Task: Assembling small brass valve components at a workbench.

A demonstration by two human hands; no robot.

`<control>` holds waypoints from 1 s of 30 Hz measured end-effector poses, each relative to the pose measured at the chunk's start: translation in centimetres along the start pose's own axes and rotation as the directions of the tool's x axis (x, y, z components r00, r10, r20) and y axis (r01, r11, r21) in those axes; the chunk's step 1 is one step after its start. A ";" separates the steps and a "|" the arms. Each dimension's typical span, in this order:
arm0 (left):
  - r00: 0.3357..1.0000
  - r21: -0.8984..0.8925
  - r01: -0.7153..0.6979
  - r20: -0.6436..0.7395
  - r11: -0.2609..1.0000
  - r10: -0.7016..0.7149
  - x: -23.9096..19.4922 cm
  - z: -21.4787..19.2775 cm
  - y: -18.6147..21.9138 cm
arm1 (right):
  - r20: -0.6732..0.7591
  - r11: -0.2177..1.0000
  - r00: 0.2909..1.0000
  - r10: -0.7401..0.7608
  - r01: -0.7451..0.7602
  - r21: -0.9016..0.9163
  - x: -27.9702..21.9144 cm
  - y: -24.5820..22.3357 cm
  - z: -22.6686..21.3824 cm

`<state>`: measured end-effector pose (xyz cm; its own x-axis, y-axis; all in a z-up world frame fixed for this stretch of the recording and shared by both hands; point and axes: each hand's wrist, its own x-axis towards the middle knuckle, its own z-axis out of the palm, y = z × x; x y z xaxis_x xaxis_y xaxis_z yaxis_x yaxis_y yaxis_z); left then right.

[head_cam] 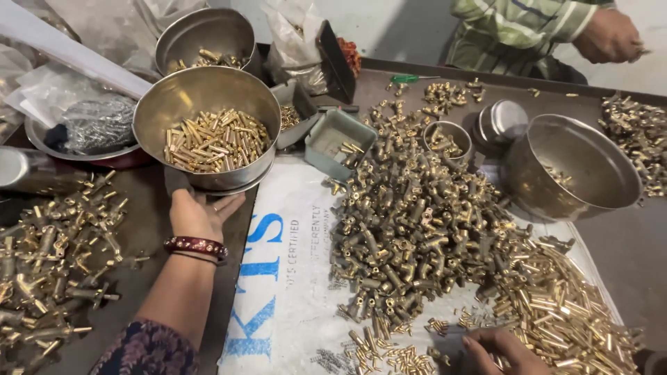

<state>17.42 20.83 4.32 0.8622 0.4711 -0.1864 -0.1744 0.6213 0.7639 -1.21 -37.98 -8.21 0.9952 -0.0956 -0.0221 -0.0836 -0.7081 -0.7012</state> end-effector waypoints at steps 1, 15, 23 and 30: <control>1.000 -0.018 0.015 -0.004 1.000 -0.015 -0.6 0.2 -0.3 | -0.081 0.999 0.996 -0.046 0.045 -0.010 0.9 -4.4 -0.9; 0.789 0.517 -0.412 0.615 0.750 0.009 -27.1 8.4 -8.3 | 0.182 0.897 0.982 -0.048 0.123 -0.424 -1.7 -17.8 -2.6; 0.759 0.922 -0.281 0.384 0.267 -0.526 -29.4 9.2 -7.4 | 0.025 0.932 0.932 -0.361 0.362 -0.012 -1.5 -24.9 -4.1; 0.766 0.904 -0.085 0.328 0.419 -0.553 -27.6 7.8 -7.6 | -0.043 0.922 0.991 -0.126 0.101 -0.375 3.7 -20.3 -2.0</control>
<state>-1.31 -1.74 8.45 0.9128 -0.1882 -0.3624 0.2837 -0.3460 0.8943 4.12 -25.32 7.37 0.9946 -0.0360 0.0973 0.0039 -0.9244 -0.3814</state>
